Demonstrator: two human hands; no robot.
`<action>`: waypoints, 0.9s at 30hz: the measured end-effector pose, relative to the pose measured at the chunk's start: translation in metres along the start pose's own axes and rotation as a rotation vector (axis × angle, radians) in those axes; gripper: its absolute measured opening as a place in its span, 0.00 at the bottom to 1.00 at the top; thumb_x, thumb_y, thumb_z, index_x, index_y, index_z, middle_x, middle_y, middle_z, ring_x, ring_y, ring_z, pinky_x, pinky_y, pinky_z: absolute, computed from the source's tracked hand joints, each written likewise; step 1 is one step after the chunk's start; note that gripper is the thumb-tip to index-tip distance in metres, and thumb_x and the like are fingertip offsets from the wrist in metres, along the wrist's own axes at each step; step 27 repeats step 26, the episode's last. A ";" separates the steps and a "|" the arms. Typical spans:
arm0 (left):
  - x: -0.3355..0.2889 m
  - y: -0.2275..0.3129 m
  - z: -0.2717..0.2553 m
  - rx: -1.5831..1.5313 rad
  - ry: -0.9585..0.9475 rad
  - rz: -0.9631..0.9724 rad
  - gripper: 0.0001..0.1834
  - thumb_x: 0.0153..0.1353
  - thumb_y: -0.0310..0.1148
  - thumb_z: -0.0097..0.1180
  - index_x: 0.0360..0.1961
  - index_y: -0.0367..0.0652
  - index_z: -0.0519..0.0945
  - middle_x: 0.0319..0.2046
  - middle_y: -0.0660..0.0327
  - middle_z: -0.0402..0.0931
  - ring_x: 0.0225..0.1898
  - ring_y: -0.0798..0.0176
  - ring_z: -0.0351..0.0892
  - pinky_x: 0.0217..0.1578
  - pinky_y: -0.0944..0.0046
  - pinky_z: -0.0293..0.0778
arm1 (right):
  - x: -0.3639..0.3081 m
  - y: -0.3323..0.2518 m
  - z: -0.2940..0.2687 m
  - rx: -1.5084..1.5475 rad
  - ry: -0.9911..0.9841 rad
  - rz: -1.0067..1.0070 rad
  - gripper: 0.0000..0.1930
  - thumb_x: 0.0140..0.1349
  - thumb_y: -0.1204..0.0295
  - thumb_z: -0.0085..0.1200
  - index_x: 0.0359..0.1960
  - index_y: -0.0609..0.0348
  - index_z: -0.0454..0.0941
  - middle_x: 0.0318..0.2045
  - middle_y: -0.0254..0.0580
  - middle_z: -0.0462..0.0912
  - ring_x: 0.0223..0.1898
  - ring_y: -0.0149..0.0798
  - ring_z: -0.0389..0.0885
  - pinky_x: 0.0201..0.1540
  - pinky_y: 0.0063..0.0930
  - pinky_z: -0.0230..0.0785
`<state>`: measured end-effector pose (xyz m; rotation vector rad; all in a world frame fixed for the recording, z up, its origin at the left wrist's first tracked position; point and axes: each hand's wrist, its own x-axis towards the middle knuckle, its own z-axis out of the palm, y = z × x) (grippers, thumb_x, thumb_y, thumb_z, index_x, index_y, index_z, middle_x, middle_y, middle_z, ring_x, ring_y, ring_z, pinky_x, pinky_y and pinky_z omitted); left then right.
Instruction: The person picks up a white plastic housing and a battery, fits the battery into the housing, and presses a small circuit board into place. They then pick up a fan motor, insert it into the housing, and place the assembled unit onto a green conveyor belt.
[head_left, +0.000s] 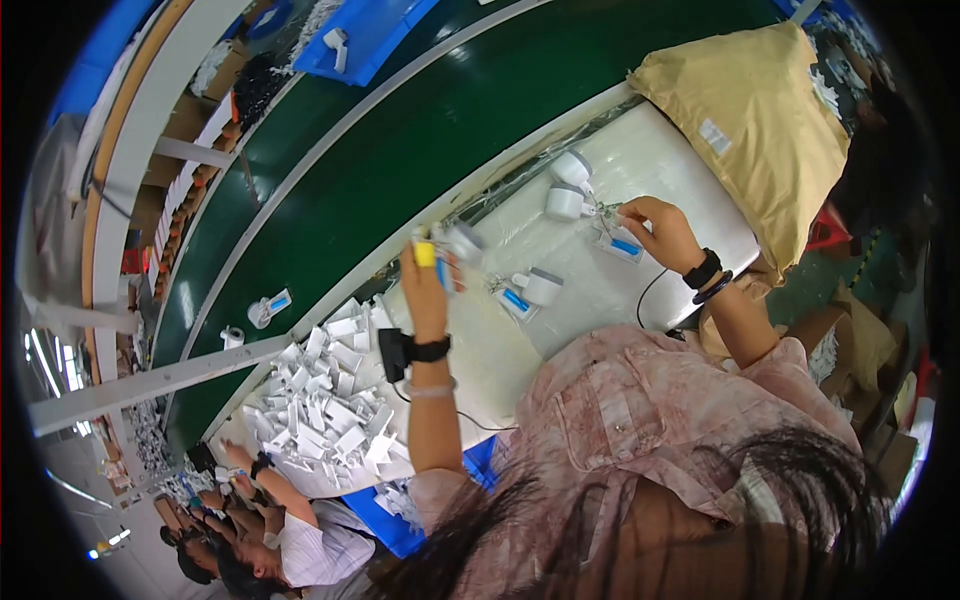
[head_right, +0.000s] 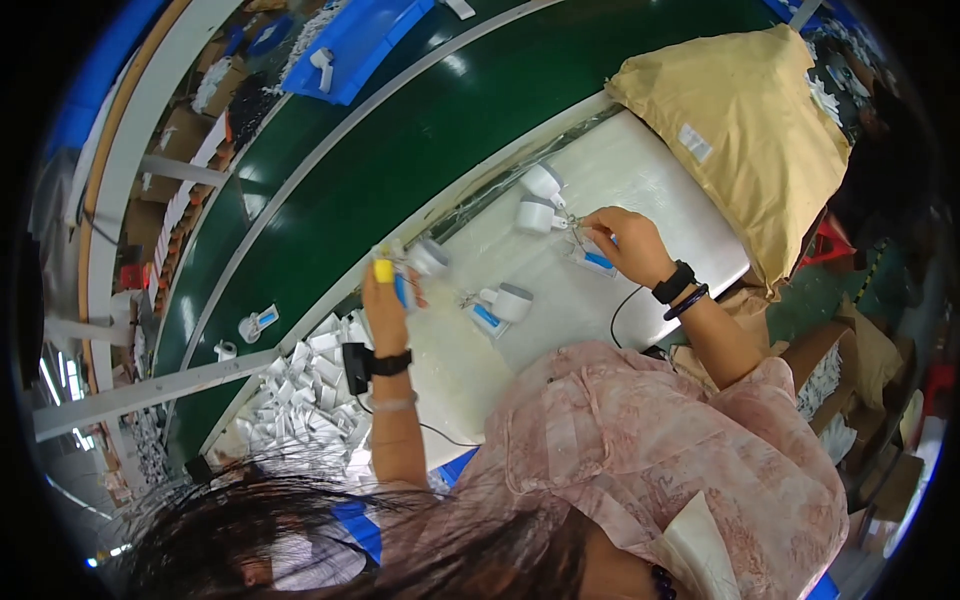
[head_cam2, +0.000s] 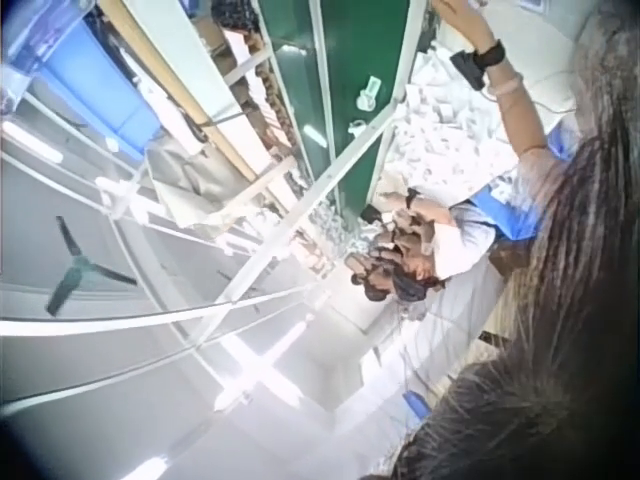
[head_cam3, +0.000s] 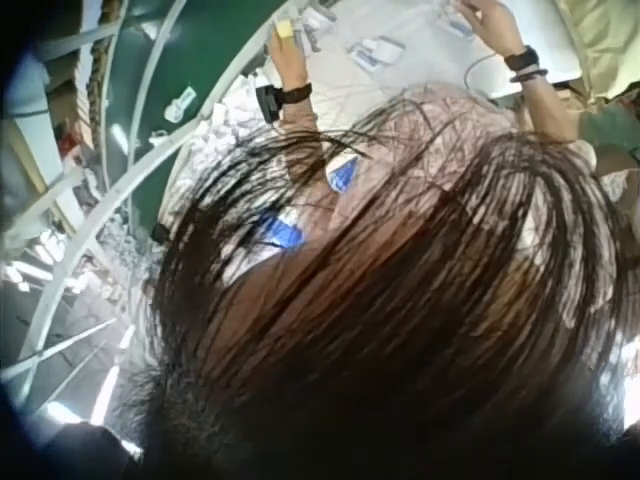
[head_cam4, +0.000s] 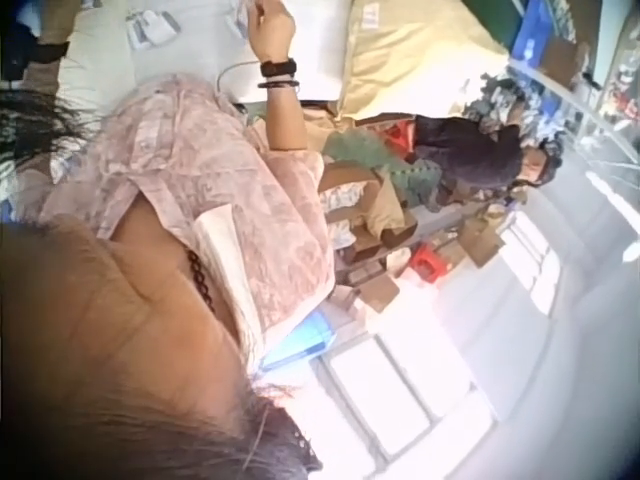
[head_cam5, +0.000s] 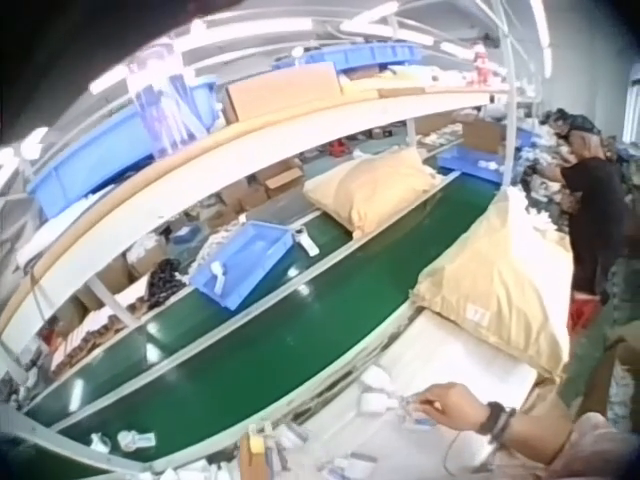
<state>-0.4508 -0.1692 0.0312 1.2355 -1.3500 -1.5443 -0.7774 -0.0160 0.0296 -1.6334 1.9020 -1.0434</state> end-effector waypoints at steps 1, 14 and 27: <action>0.022 -0.007 -0.011 0.051 0.026 0.011 0.16 0.70 0.38 0.40 0.54 0.40 0.65 0.28 0.58 0.75 0.19 0.69 0.75 0.15 0.70 0.73 | 0.001 0.010 0.003 -0.063 -0.021 0.038 0.05 0.58 0.77 0.57 0.35 0.63 0.79 0.31 0.47 0.80 0.31 0.48 0.79 0.35 0.33 0.72; 0.141 -0.095 -0.084 0.961 0.653 0.418 0.25 0.58 0.27 0.52 0.56 0.25 0.66 0.52 0.39 0.69 0.54 0.42 0.67 0.56 0.50 0.63 | 0.020 0.069 0.037 -0.337 -0.123 0.112 0.08 0.56 0.71 0.58 0.36 0.58 0.78 0.29 0.47 0.81 0.30 0.51 0.80 0.34 0.38 0.72; -0.041 -0.060 0.073 -0.050 -0.349 -0.193 0.16 0.68 0.30 0.48 0.55 0.38 0.72 0.47 0.53 0.78 0.42 0.64 0.80 0.41 0.66 0.76 | 0.012 0.022 0.018 0.430 -0.318 0.454 0.05 0.65 0.70 0.52 0.38 0.55 0.78 0.26 0.36 0.83 0.27 0.38 0.82 0.32 0.27 0.73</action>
